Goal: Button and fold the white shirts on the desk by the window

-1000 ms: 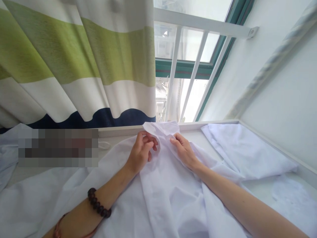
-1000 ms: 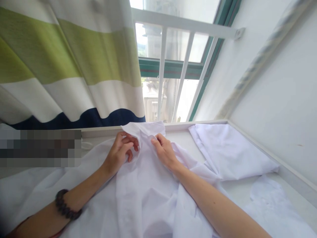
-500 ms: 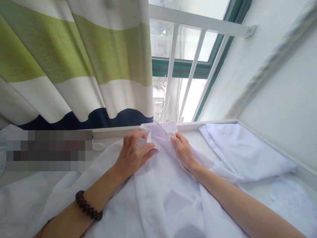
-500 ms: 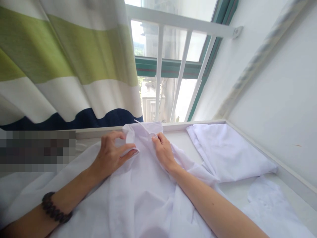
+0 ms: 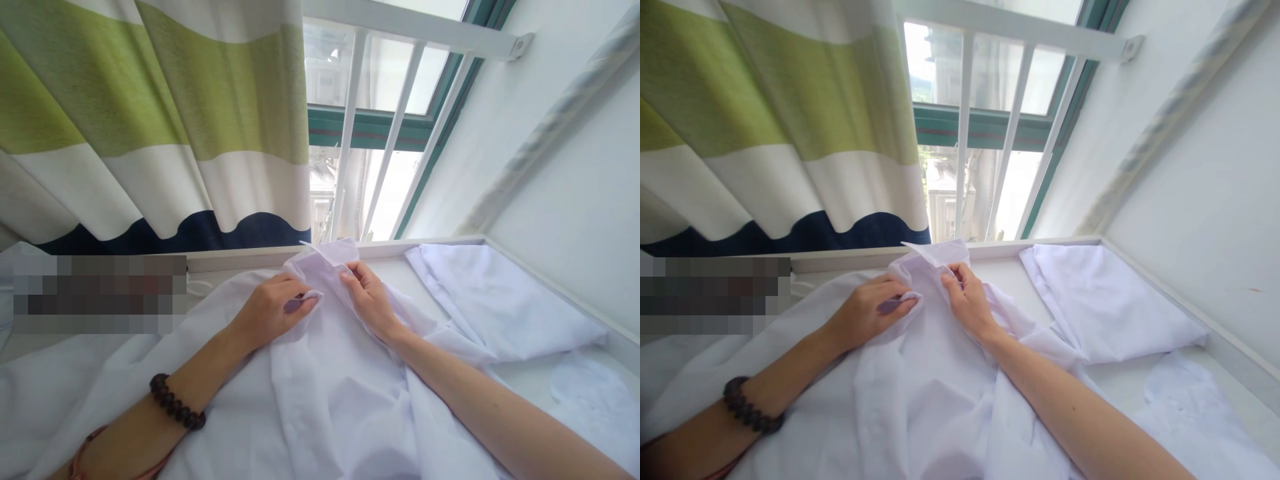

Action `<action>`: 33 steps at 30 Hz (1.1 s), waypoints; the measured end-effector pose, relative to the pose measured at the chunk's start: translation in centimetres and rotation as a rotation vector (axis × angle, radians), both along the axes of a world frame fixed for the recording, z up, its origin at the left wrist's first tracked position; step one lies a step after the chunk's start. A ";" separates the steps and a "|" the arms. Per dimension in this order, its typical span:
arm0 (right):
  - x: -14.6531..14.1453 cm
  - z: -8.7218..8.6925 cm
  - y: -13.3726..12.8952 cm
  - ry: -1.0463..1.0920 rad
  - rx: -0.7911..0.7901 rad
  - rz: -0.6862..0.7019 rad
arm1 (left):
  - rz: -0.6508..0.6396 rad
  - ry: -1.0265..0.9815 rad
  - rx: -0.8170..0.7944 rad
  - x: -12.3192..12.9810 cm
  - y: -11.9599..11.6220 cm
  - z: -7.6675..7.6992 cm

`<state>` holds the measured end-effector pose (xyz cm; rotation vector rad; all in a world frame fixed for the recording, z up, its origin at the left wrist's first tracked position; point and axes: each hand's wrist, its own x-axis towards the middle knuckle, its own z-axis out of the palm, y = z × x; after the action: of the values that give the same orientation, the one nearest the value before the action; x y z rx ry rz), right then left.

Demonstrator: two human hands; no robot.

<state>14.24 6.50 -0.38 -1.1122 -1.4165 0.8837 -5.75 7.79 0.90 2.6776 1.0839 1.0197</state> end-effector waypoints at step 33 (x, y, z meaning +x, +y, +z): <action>-0.2 -0.3 -0.4 -0.390 0.157 0.178 | -0.057 -0.129 -0.330 0.3 -0.3 -0.9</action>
<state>13.99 6.06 -0.65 -1.0886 -1.8965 0.6856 -5.48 7.45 -0.03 2.3349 1.0415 0.8995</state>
